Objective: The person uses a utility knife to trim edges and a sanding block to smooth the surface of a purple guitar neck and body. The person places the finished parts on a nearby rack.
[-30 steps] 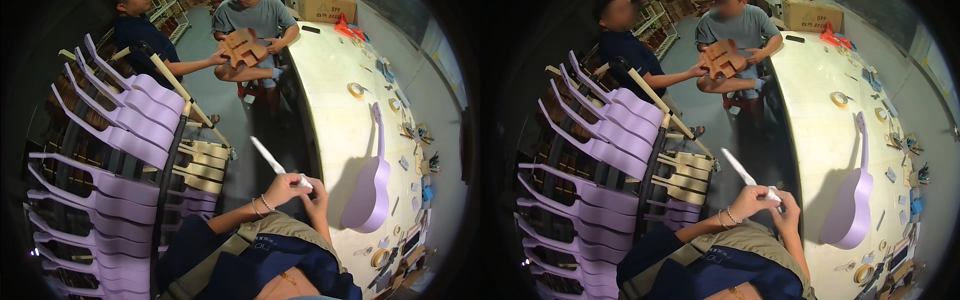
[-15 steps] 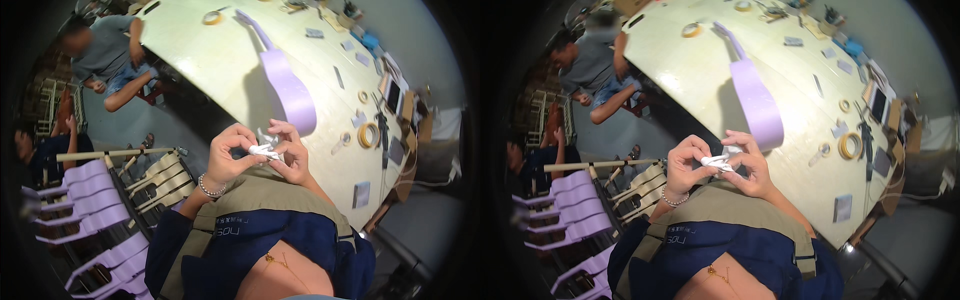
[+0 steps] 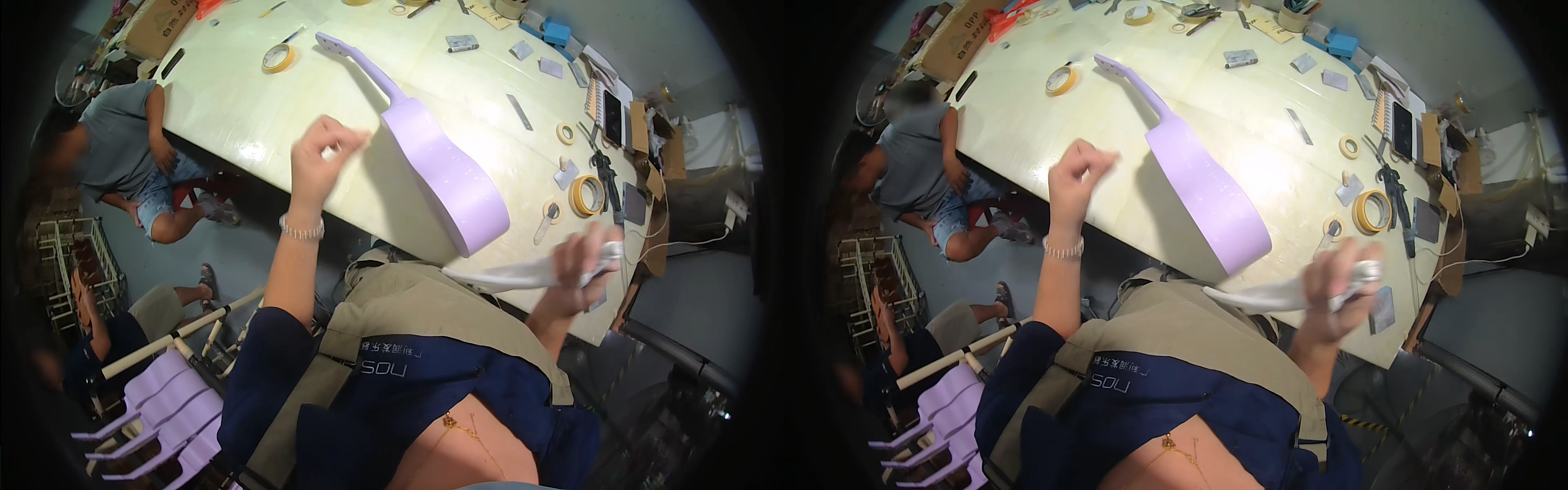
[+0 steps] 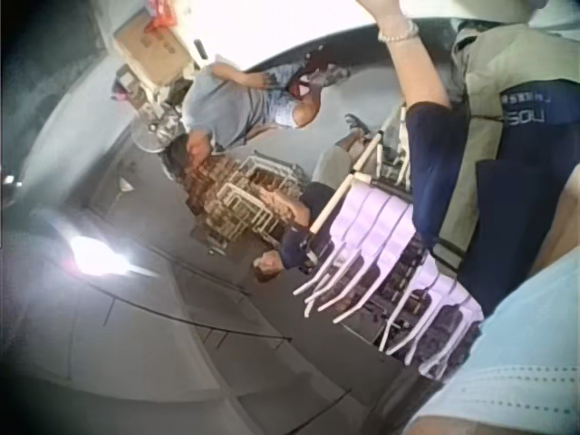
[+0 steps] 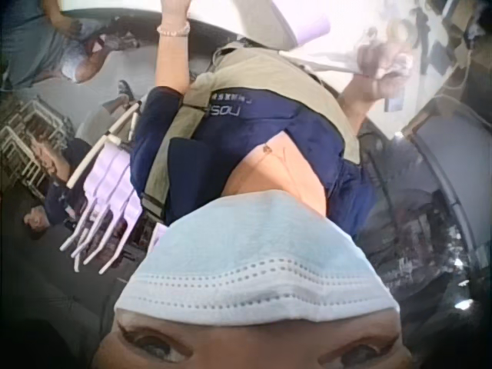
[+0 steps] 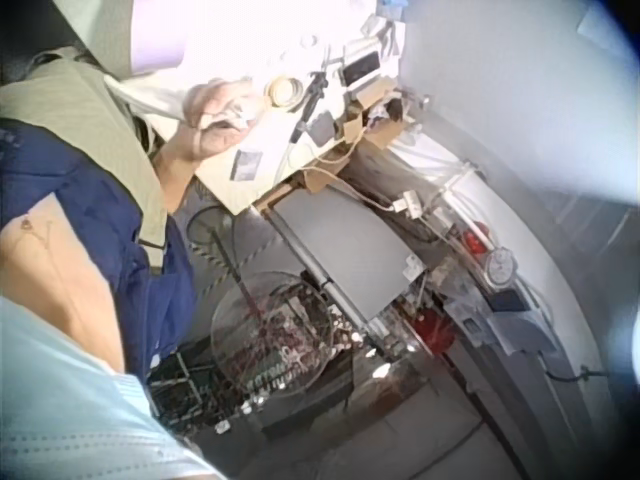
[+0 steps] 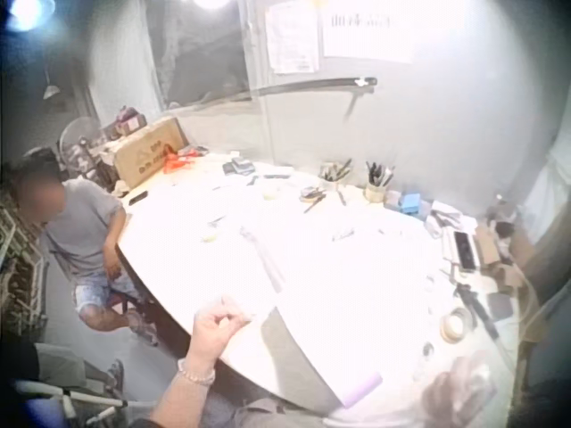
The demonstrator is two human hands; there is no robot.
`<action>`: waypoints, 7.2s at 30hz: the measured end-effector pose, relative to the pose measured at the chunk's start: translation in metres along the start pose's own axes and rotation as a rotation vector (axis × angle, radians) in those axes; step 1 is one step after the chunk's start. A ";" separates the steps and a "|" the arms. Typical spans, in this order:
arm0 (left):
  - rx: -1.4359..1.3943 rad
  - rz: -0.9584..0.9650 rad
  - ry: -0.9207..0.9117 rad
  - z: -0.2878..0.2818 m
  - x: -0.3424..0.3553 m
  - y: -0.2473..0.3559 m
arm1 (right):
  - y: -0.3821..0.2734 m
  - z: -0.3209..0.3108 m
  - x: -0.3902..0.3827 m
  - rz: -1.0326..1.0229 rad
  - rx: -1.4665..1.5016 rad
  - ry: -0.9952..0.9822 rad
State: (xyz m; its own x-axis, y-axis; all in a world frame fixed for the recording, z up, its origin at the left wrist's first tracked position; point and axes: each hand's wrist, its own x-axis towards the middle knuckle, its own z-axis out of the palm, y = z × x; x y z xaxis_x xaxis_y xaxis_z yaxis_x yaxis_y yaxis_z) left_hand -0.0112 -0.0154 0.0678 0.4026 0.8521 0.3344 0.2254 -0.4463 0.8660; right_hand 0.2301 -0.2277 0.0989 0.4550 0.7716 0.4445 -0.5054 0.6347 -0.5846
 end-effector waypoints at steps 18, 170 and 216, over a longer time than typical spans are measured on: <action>-1.049 -0.845 -0.092 0.139 0.076 -0.167 | 0.222 -0.066 0.185 0.619 -1.358 -0.576; 0.175 0.433 -0.466 0.230 -0.051 -0.098 | 0.075 -0.132 -0.078 0.354 -1.747 0.026; 0.456 0.473 -0.503 0.230 -0.054 -0.091 | 0.112 -0.169 -0.100 0.104 -1.817 -0.120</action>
State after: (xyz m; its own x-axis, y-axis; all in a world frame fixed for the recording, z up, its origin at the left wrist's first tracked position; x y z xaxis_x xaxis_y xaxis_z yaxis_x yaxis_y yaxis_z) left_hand 0.1504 -0.0840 -0.1143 0.8700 0.3705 0.3254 0.2264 -0.8864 0.4038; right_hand 0.2518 -0.2414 -0.1256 0.3869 0.8508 0.3555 0.8466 -0.1750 -0.5026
